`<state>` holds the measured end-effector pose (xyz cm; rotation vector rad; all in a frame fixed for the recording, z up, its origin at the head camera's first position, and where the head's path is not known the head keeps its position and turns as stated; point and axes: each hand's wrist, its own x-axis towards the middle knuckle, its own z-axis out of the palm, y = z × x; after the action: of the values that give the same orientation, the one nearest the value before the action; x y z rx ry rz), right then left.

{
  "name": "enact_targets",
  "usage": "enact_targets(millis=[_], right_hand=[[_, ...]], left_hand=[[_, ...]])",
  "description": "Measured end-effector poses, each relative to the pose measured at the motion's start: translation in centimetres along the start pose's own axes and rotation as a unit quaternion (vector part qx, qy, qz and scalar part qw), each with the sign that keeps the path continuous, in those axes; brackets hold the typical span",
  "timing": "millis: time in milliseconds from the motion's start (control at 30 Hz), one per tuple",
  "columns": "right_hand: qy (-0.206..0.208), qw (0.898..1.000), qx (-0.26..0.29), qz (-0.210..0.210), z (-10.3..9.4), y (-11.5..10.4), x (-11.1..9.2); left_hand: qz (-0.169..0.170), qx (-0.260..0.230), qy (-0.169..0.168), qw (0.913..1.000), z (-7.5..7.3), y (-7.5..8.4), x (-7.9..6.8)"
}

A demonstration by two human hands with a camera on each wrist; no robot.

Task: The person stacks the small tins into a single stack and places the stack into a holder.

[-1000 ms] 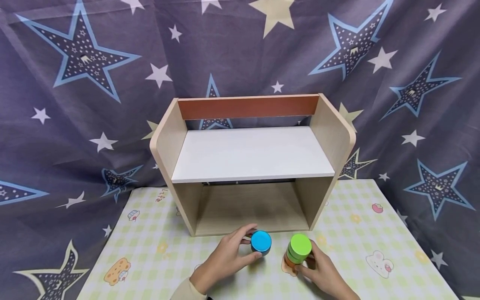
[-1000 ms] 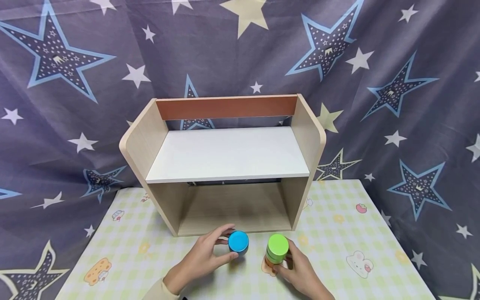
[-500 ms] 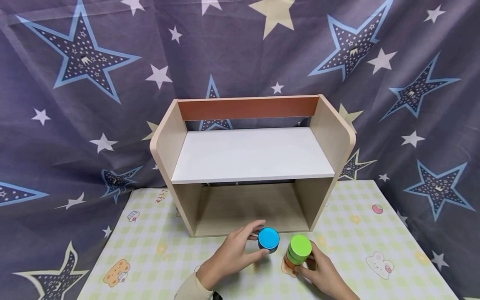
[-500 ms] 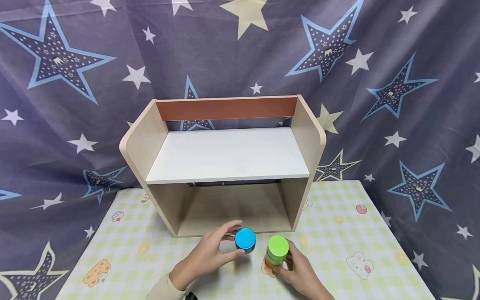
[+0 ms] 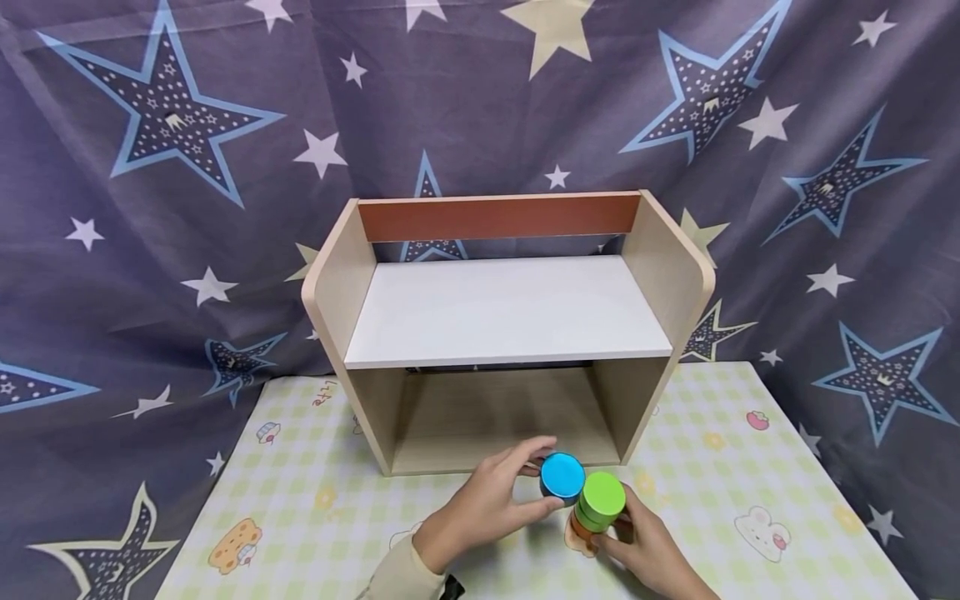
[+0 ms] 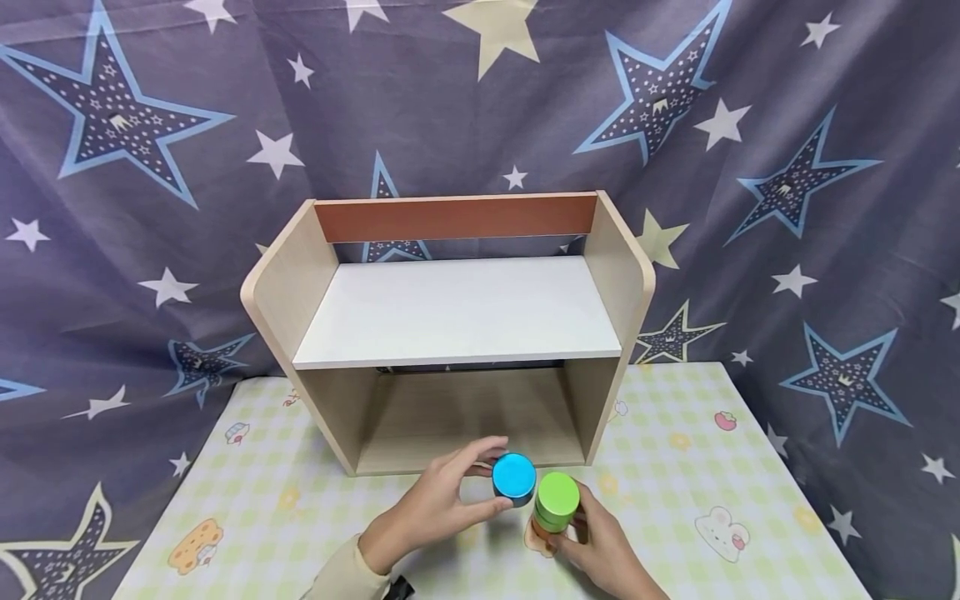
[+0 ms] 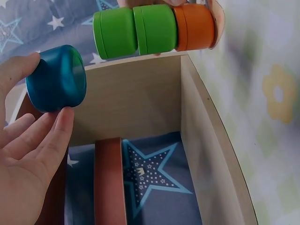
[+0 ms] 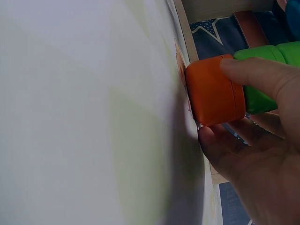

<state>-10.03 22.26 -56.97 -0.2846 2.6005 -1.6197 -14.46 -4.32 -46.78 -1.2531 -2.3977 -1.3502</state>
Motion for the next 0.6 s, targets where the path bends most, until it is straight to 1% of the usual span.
enact_targets(millis=[167,333,600], right_hand=[[-0.004,1.0,0.0,0.001,-0.1,0.0,0.0],[-0.014,1.0,0.01,-0.005,-0.2,-0.2,0.0],[-0.019,1.0,0.024,0.002,-0.4,-0.3,0.1]], left_hand=[[0.011,-0.003,-0.008,0.9999,0.5,-0.1,0.7],[0.012,-0.012,-0.018,0.9997,1.2,-0.1,1.5],[0.01,-0.003,-0.032,0.9994,2.1,-0.1,2.3]])
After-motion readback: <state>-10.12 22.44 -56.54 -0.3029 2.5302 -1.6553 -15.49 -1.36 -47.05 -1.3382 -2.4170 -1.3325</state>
